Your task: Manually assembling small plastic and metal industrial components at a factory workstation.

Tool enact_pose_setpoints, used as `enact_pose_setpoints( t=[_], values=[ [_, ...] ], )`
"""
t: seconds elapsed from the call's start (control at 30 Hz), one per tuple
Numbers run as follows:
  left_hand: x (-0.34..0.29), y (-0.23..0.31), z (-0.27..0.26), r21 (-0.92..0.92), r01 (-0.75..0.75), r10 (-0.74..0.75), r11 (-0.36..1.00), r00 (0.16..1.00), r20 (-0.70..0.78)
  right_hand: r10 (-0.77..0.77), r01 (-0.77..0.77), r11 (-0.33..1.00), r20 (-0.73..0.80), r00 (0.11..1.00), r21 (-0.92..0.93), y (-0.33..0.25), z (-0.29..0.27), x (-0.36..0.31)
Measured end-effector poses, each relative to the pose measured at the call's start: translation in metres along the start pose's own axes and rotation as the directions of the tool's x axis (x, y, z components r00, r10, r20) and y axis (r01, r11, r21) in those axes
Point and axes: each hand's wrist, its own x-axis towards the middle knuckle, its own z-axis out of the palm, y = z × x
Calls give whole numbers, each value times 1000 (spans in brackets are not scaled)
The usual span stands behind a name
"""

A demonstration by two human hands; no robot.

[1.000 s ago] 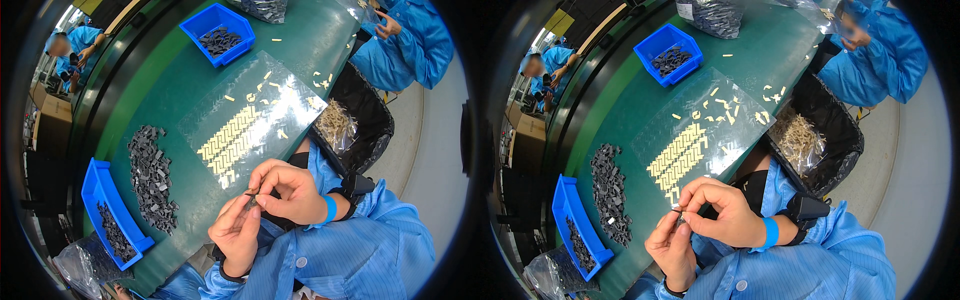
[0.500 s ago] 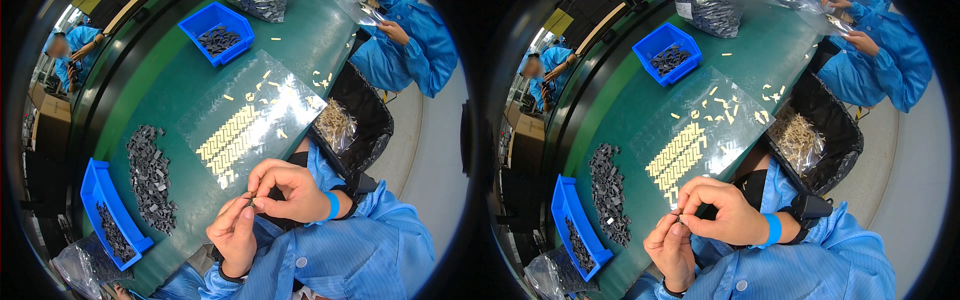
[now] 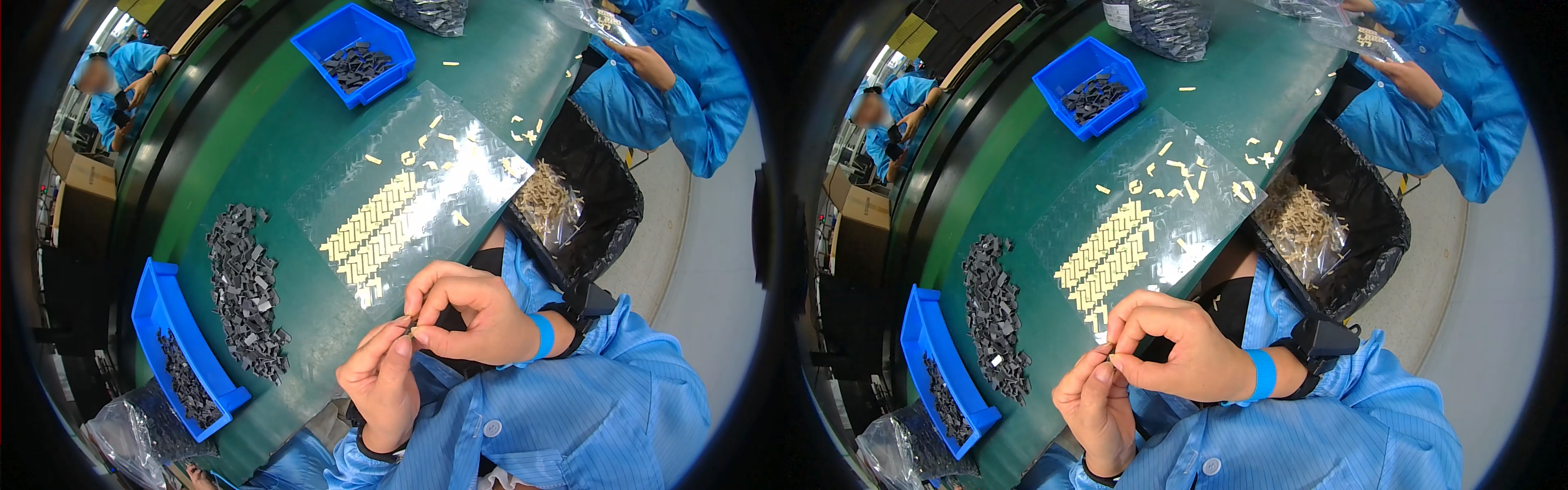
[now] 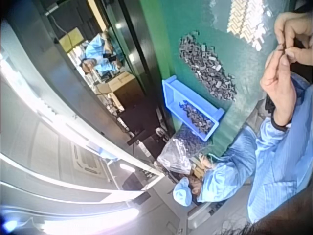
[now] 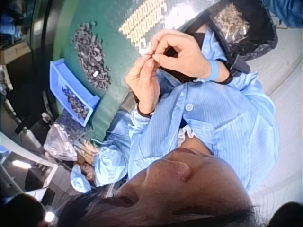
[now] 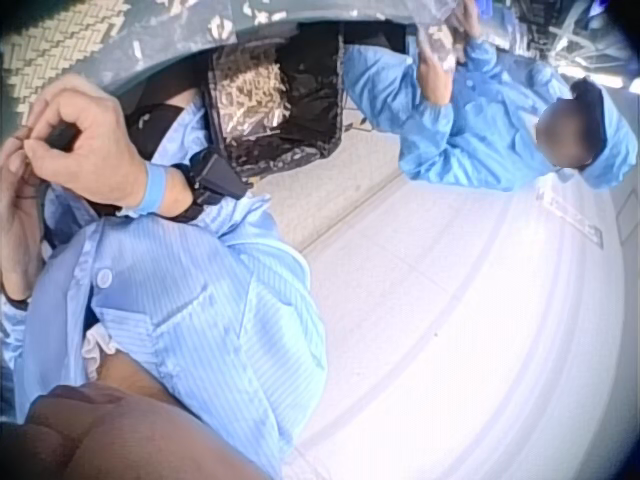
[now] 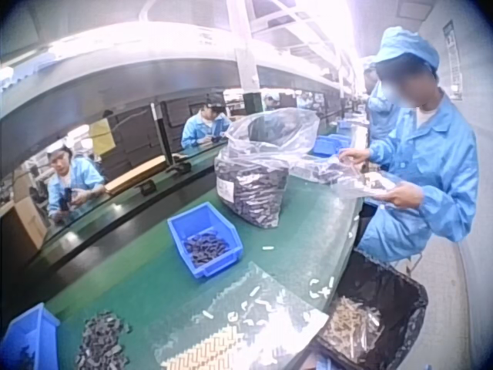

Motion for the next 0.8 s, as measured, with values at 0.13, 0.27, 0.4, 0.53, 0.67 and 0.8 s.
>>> enact_pose_setpoints(
  t=[0.13,0.27,0.4,0.53,0.67,0.8],
  values=[
    [0,-1,-1,-16,1,-1,1000,1000,11,13,-12,999,-19,1000,31,2,0,-1],
    [0,5,3,-40,18,-17,999,1000,22,26,-24,998,-36,999,52,2,1,-1],
    [0,7,6,-72,39,-38,997,999,16,26,-24,998,-38,999,57,2,1,-1],
    [0,2,1,10,20,-20,1000,1000,-9,-18,18,1000,-4,1000,-18,-1,0,0],
    [0,2,2,40,12,-11,999,1000,-24,-26,26,999,0,1000,-39,-2,0,0],
    [-1,5,4,17,15,-16,1000,1000,16,-39,39,997,3,999,-66,-1,-3,1]
  ],
)
